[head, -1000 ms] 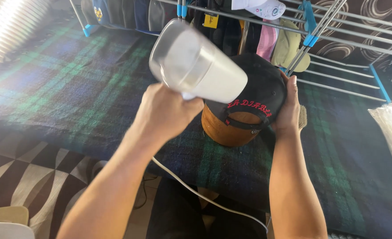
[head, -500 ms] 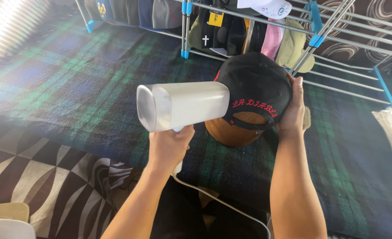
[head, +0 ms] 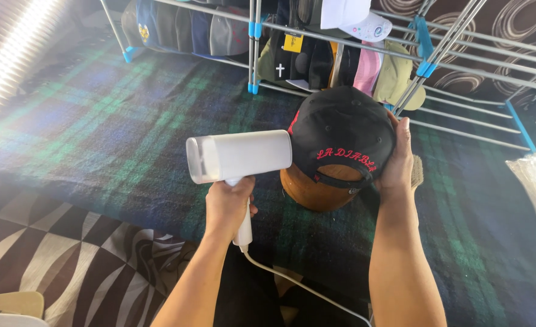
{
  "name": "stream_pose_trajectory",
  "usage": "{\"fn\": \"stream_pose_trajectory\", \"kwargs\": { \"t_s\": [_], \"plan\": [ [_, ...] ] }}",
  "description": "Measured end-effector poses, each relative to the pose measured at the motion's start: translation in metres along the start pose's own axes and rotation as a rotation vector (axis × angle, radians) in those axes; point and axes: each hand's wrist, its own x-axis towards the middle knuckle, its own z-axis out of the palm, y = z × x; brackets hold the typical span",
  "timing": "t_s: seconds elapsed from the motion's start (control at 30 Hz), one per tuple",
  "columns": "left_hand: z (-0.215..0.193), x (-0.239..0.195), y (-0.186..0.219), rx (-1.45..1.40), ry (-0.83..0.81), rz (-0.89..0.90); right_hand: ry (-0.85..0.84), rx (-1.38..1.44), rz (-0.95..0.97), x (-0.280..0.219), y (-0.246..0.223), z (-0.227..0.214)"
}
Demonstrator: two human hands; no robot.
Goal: The person steams a black baseball cap placed on a wooden hat form using a handheld steamer. They rotate the cap to steam different sections, including the brim and the embroidered logo. After steaming, the person uses a wooden brush to smooth the fabric and then removes the cap from the form.
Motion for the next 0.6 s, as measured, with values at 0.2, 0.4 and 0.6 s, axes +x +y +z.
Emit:
{"fn": "stream_pose_trajectory", "kwargs": {
  "t_s": [0.2,0.4,0.6],
  "plan": [
    [-0.009,-0.076,0.040,-0.168,0.079,0.160,0.002,-0.024,-0.014,-0.001,0.001,0.000],
    [0.041,-0.056,-0.009,-0.196,0.048,0.461,-0.019,-0.053,-0.030,-0.007,-0.006,0.003],
    [0.024,-0.070,0.039,-0.178,0.117,0.208,-0.033,-0.043,-0.015,-0.002,-0.004,-0.004]
  ]
}}
